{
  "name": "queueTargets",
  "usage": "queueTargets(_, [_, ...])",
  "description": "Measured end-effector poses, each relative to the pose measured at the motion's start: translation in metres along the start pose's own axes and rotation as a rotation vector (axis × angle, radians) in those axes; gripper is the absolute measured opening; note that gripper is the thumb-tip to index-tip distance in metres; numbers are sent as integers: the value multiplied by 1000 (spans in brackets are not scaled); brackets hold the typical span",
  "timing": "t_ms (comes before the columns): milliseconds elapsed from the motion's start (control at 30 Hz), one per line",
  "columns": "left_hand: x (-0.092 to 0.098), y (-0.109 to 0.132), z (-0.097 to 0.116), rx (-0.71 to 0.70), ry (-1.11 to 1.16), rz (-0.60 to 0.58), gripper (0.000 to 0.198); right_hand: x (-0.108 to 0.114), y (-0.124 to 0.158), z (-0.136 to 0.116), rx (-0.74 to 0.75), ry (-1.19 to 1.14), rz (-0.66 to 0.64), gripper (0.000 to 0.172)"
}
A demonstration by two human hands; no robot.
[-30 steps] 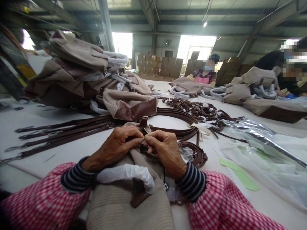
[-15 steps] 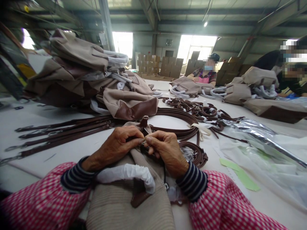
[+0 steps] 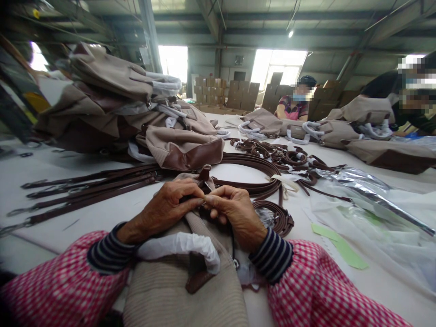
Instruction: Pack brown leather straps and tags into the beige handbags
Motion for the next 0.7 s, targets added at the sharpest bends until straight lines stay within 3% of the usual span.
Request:
queueTargets(167, [-4, 0, -2, -2, -19, 35, 11, -1, 1, -3, 70, 36, 22, 33])
queueTargets(500, [4, -1, -4, 46, 5, -99, 18, -3, -1, 5, 124, 86, 21, 33])
queueTargets(700, [3, -1, -3, 54, -7, -69, 20, -5, 1, 6, 154, 31, 12, 32])
Point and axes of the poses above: each hand's wrist, its own y-axis away from the middle knuckle, its own x-axis out of the back of the hand, z = x × y, the point moved 1 cm from there along -y, towards the middle knuckle, and after that the axes turned 9 degrees about x, right-handed, at the moved point
